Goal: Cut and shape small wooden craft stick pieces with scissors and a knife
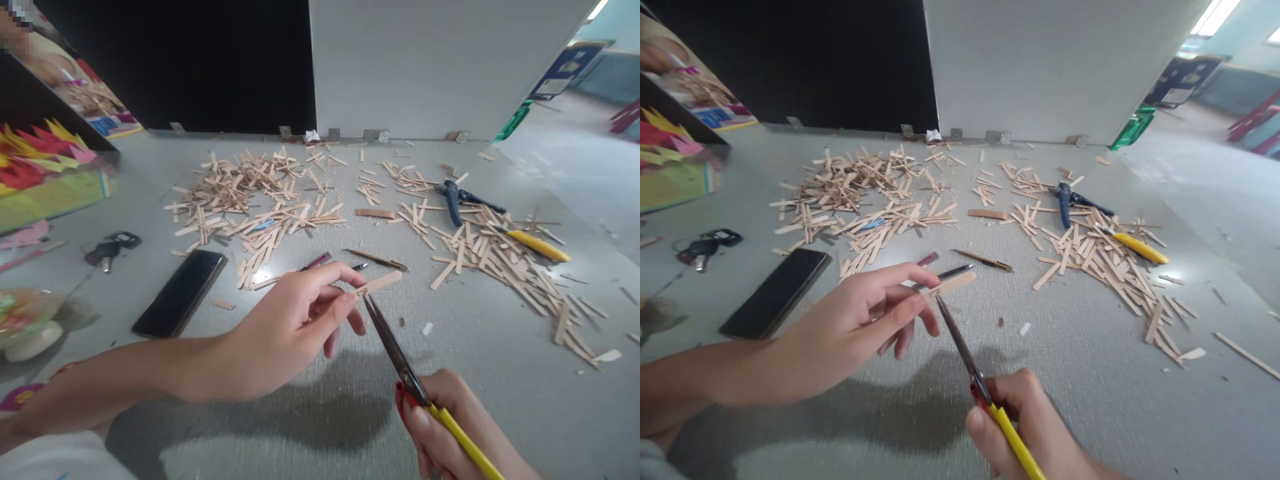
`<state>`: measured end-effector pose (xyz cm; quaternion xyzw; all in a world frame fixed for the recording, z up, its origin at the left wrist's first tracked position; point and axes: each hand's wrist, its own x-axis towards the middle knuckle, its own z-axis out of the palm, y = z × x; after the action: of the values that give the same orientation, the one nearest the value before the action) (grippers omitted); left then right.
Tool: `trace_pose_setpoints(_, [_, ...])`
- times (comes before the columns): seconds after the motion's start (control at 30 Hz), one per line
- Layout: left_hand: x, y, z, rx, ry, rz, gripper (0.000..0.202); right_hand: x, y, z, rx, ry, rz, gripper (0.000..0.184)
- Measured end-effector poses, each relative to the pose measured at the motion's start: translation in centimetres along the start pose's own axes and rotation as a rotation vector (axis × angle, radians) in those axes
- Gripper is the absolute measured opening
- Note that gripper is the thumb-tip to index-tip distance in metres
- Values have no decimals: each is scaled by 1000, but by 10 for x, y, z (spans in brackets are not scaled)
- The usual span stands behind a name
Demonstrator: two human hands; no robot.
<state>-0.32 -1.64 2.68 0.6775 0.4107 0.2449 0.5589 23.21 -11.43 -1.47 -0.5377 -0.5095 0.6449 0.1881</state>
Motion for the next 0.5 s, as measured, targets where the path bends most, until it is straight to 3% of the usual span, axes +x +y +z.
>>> trace_pose_setpoints(0.2, [-1, 0, 1, -1, -19, -12, 17, 0, -2, 2, -44, 55, -14, 81])
trace_pose_setpoints(0.5, [-1, -1, 1, 6, -19, -11, 18, 5, 2, 0, -89, 4, -45, 79])
